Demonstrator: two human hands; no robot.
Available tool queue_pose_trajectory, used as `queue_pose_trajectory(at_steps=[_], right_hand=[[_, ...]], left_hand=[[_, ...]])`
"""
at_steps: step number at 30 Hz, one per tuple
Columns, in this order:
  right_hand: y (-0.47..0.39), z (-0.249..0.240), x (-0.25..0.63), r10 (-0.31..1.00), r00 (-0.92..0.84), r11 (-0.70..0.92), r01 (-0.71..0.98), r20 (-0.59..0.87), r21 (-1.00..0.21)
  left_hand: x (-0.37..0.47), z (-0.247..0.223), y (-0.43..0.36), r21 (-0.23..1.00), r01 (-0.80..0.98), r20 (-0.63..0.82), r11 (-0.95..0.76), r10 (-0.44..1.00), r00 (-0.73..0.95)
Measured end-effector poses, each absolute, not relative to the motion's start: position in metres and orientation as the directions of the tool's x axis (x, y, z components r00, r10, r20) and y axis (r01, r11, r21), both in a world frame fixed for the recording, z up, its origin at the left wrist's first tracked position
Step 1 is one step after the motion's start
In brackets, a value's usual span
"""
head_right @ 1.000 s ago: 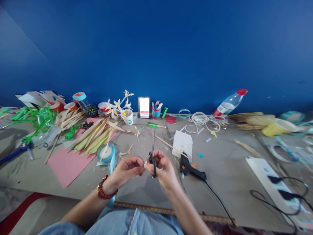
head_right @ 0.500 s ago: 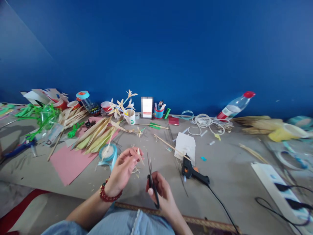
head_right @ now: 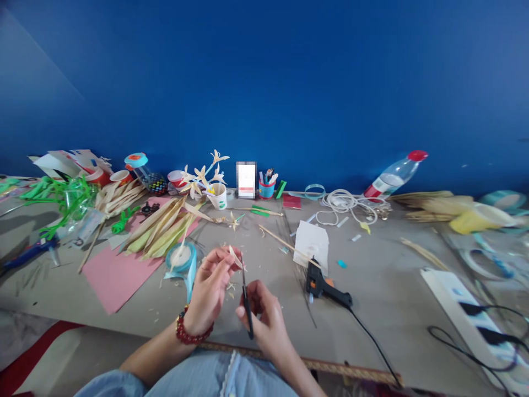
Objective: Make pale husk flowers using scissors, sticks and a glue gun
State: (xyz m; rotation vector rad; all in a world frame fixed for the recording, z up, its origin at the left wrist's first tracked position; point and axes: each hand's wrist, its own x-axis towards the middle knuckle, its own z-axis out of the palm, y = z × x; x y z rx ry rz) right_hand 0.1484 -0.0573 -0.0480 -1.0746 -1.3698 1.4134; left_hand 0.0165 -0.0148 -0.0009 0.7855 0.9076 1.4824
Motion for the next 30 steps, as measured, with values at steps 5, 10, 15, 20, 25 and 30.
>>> queue_pose_trajectory(at_steps=[5,10,15,20,25,30], right_hand=[[-0.055,-0.052,0.148,0.975,-0.219,-0.029,0.016,-0.032,-0.999],[-0.054,-0.054,0.147,0.976,-0.211,-0.058,0.02,-0.061,-0.998],[-0.054,-0.059,0.147,0.975,-0.217,-0.054,0.015,-0.056,-0.998],[-0.053,-0.06,0.148,0.976,-0.213,-0.049,0.022,-0.052,-0.999],[-0.054,-0.058,0.147,0.975,-0.214,-0.051,0.038,-0.058,-0.998],[-0.053,-0.06,0.148,0.977,-0.209,-0.032,0.066,-0.046,-0.997]], left_hand=[[0.017,-0.002,-0.014,0.863,-0.503,0.005,-0.046,0.997,-0.082],[0.018,-0.003,-0.014,0.867,-0.494,0.027,-0.067,0.996,-0.088],[0.018,-0.003,-0.014,0.87,-0.488,0.03,-0.066,0.996,-0.08],[0.018,-0.004,-0.014,0.876,-0.479,0.03,-0.059,0.997,-0.068],[0.018,-0.005,-0.012,0.879,-0.474,0.027,-0.056,0.997,-0.068],[0.017,-0.005,-0.013,0.893,-0.45,0.001,-0.033,0.997,-0.072]])
